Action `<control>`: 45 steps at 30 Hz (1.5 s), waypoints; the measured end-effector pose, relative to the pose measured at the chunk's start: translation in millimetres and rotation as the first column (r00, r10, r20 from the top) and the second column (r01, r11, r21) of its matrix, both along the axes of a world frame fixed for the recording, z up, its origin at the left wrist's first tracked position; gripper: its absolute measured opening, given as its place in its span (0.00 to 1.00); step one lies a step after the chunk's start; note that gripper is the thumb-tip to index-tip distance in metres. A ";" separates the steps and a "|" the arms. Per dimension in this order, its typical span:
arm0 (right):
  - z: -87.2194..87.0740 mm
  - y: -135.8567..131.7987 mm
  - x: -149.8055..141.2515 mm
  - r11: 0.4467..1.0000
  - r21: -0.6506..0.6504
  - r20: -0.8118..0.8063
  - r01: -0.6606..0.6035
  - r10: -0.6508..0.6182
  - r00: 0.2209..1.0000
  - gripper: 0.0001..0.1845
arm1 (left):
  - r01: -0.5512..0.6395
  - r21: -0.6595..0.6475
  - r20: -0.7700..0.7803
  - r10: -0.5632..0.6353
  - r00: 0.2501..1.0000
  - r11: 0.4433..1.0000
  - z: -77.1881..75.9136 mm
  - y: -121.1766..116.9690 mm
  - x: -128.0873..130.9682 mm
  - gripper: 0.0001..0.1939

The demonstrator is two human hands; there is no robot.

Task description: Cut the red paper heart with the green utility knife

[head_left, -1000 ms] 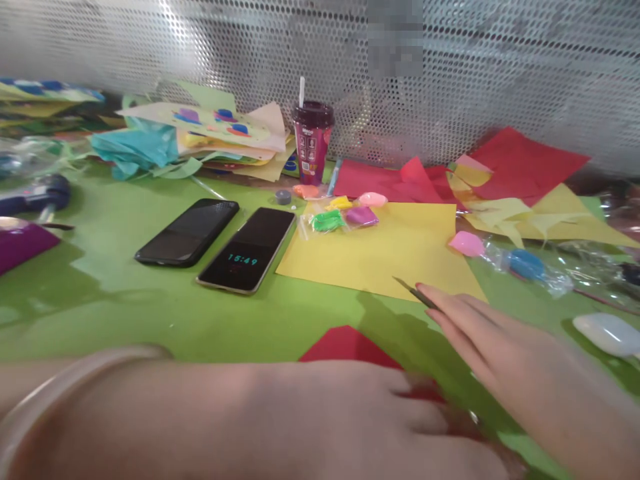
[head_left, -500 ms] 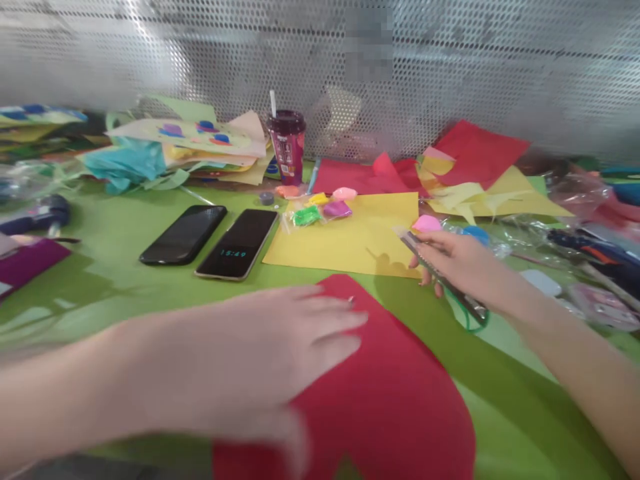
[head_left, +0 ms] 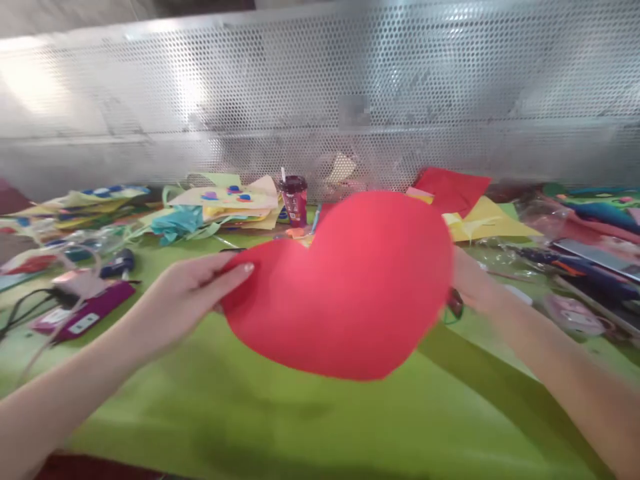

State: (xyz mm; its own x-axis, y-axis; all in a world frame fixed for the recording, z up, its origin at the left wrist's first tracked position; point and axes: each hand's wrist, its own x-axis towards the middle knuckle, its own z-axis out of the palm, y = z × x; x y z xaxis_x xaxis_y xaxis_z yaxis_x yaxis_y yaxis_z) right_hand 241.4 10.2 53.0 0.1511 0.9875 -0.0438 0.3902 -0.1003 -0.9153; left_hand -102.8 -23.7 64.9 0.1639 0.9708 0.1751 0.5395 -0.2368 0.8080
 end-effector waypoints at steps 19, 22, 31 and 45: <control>-12.6 5.1 2.5 0.998 -0.049 -0.101 -0.042 0.036 0.994 0.10 | 0.178 -0.015 -0.304 -0.174 0.937 0.984 -39.2 42.0 28.6 0.22; -11.9 3.8 -0.7 0.999 -0.043 -0.097 -0.021 0.017 0.995 0.09 | 0.145 0.109 -0.314 -0.104 0.944 0.984 -44.2 43.1 28.7 0.27; 22.2 -14.0 -9.1 0.980 0.198 0.371 0.011 -0.086 0.925 0.16 | 0.293 0.213 -0.551 -0.133 0.824 0.932 -52.9 11.3 22.7 0.15; 1.8 -124.3 -24.7 0.873 0.156 0.807 -0.463 0.157 0.569 0.30 | 0.478 -0.032 -0.695 -0.363 0.620 0.878 -63.4 24.6 28.8 0.24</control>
